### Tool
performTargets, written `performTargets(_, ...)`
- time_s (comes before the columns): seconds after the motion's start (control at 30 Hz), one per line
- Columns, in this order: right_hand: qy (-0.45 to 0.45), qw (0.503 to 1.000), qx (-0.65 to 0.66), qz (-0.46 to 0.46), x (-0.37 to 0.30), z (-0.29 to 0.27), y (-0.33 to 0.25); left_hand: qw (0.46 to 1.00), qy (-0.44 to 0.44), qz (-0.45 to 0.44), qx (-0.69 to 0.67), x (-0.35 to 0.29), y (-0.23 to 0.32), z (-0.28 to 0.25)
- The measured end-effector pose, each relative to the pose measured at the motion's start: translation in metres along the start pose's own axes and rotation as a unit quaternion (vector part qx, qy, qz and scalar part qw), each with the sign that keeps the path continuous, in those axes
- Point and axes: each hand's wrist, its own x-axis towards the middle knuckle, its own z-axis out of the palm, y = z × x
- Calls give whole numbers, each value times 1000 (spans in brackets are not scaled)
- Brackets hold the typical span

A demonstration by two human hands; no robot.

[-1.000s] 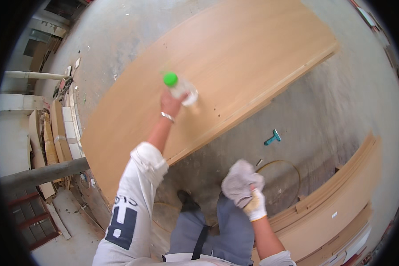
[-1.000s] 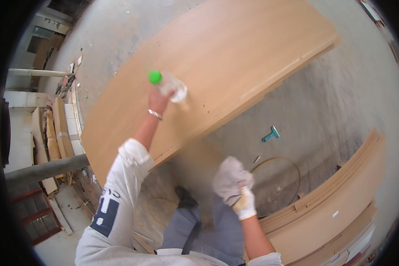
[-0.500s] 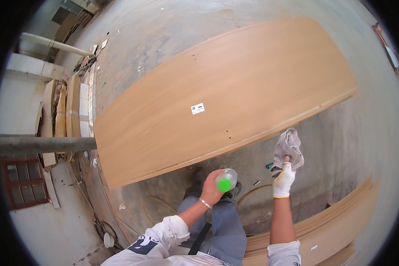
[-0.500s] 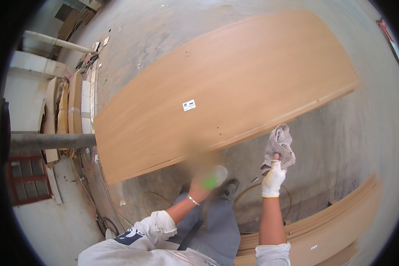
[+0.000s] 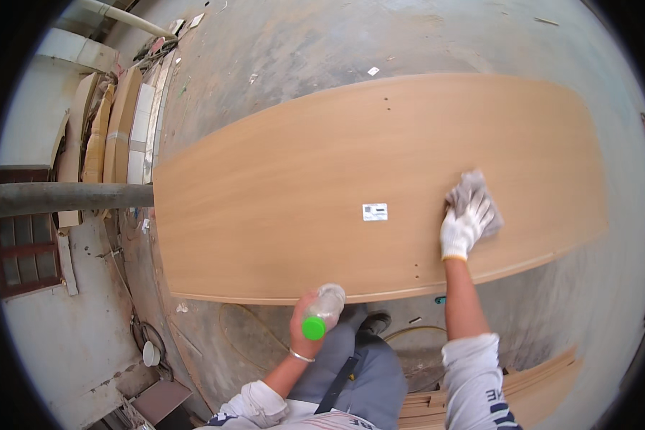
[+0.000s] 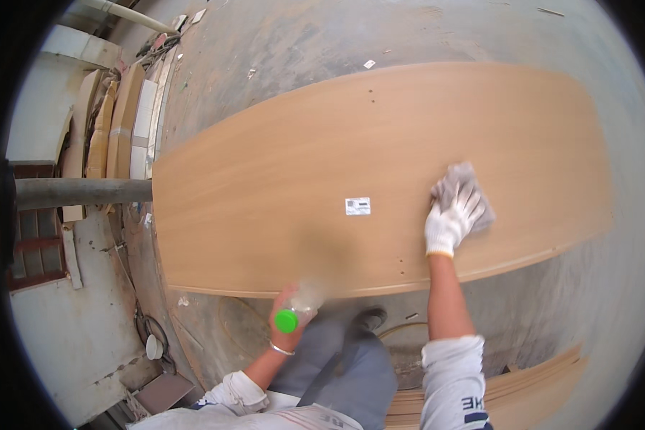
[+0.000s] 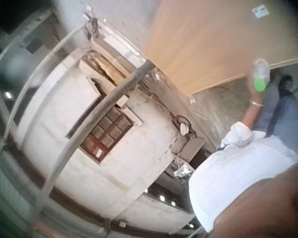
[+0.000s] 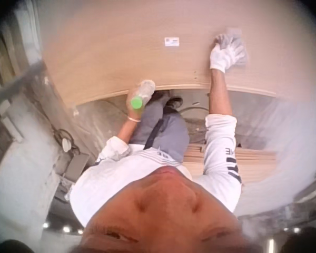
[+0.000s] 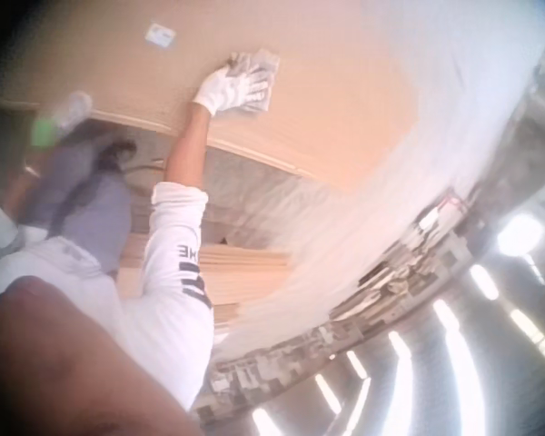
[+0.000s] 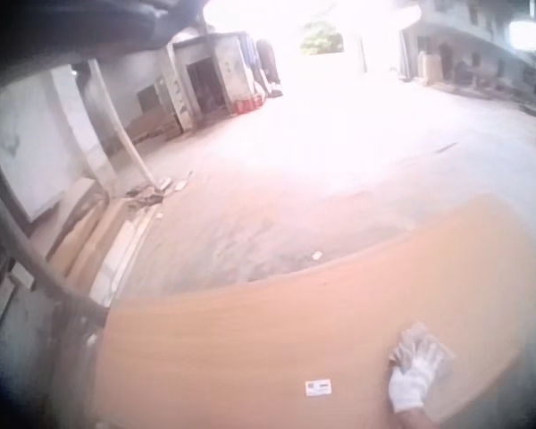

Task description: The person scrubs a large wooden panel with a blue scrubbing tool, then wipes it with a cloth. They pour liquid from a plastic bottle onto the cloth and continue wiping the panel. The person flips the panel over and repeats the cleaning process on the other side.

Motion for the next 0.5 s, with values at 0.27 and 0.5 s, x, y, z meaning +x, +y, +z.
performTargets(0.27, -38, 976, 79, -198, 190, 33, -161, 997, 3, -18, -70, 10, 13, -25)
performTargets(0.5, -190, 765, 223, -574, 116, -7, -202, 994, -59, -3, -88, 17, 15, -22)
